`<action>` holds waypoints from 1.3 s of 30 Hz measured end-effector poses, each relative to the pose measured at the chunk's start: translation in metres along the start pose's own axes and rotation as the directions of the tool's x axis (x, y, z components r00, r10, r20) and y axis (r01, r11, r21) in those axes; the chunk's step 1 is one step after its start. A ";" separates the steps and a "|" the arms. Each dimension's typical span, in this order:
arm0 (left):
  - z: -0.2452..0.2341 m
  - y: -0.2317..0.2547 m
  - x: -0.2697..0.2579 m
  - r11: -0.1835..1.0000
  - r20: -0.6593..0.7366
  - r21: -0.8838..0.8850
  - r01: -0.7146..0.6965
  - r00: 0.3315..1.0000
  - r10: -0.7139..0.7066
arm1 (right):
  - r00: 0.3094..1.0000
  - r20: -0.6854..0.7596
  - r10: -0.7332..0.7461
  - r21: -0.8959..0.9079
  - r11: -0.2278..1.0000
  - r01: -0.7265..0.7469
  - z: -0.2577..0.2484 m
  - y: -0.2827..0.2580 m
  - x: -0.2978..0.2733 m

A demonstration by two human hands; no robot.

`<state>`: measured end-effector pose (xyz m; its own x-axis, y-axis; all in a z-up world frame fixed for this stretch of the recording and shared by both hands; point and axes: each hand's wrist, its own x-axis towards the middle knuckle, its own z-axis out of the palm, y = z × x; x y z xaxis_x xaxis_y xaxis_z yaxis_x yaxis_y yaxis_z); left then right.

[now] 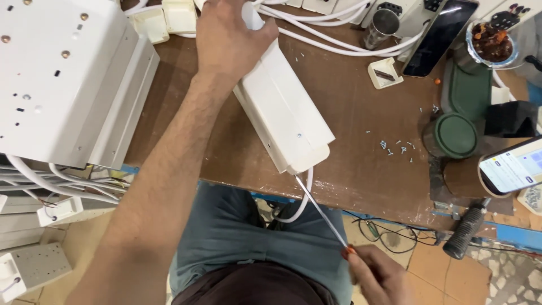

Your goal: Assembling white plastic electrical enclosures using a screwdriver and screws.

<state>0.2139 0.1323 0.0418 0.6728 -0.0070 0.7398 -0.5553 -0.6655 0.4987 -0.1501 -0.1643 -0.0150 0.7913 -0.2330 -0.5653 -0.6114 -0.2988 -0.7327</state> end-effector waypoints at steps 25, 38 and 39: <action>0.020 -0.013 0.000 0.992 -0.003 0.116 -0.044 0.999 0.045 | 0.999 0.032 -0.018 0.473 0.881 0.001 -0.051 0.003 0.014; 0.011 -0.008 0.000 0.999 0.007 0.039 0.004 1.000 -0.004 | 0.963 0.233 -0.135 0.573 0.819 -0.024 -0.051 -0.013 0.015; 0.010 -0.005 0.000 0.999 -0.010 0.042 -0.016 1.000 0.016 | 0.767 0.562 -0.310 0.801 0.436 -0.411 -0.057 -0.011 0.018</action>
<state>0.2220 0.1277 0.0349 0.6586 -0.0099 0.7524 -0.5449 -0.6959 0.4678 -0.1287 -0.2177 0.0043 0.7975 0.4342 -0.4188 -0.5898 0.7069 -0.3904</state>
